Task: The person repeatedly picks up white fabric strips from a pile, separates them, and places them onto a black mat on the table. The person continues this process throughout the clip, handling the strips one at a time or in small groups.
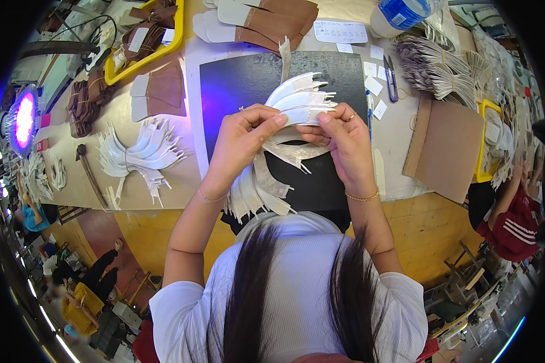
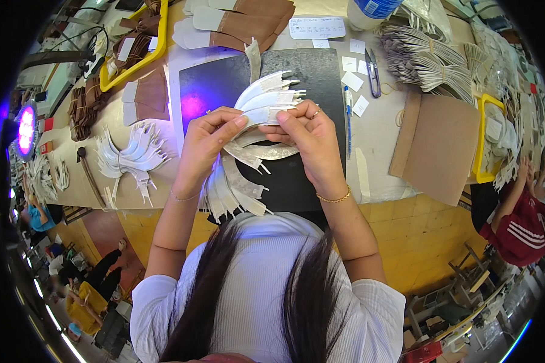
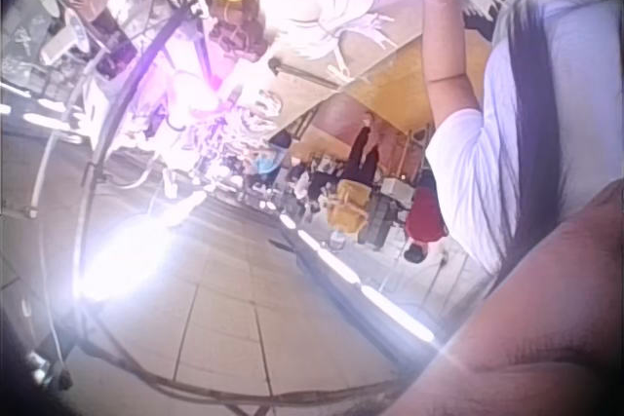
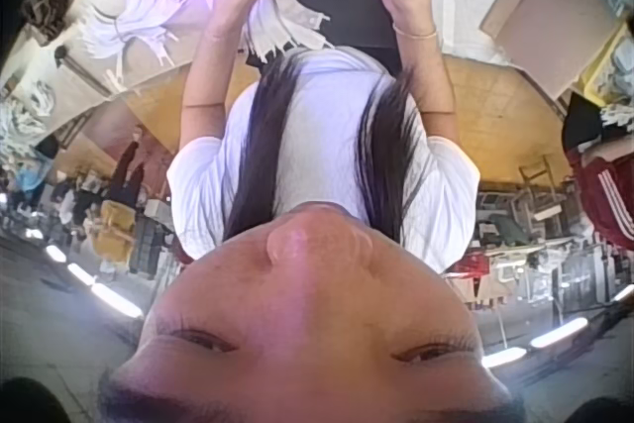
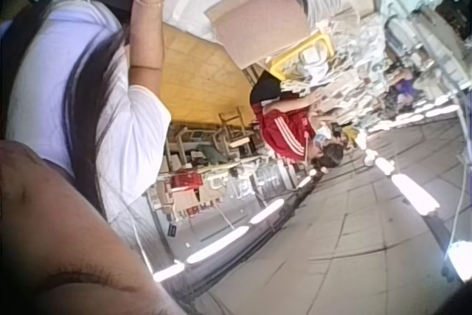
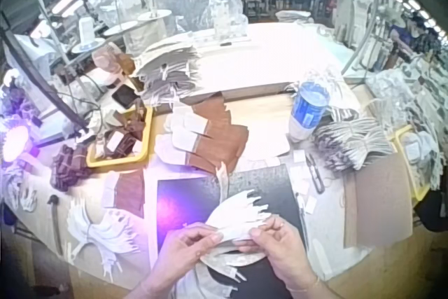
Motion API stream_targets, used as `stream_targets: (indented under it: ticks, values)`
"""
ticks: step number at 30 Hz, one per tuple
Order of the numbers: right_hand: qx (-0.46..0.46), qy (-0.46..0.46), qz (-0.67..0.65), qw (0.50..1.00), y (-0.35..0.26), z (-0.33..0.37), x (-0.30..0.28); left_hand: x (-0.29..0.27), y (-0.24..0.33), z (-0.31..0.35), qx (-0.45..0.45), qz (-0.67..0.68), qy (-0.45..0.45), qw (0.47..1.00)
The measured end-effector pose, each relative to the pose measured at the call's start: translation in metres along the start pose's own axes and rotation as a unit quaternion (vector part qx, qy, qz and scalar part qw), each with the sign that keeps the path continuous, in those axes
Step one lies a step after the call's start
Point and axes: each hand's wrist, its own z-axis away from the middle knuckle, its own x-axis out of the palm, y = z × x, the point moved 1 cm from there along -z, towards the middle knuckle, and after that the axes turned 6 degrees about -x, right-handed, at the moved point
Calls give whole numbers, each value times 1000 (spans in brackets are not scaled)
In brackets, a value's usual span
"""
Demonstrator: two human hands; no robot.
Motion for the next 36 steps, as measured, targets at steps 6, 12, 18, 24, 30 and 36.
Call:
stream_targets:
  ticks: [6, 12, 18, 24, 30, 36]
  values:
    - [-11, -7, -3, 1000, -1, -4, 1, -2, 3, -5, 24, -1, -12, 1000]
    - [-11, -6, -1, 1000, -1, -5, 1, -4, 1, -6, 10, 3, -26, 1000]
    - [-7, -20, 23, 1000, 2, -5, -5, -2, 2, -7, 24, -7, -18, 1000]
    - [-13, -9, 6, 1000, -1, -5, 0, -2, 0, -7, 34, -11, -14, 999]
    - [-12, -20, 28, 999, 0, -4, -1, -1, 1, -7, 35, -9, -10, 999]
    - [-12, -16, 85, 996, -1, -6, 3, 0, -1, -7, 50, -36, -2, 998]
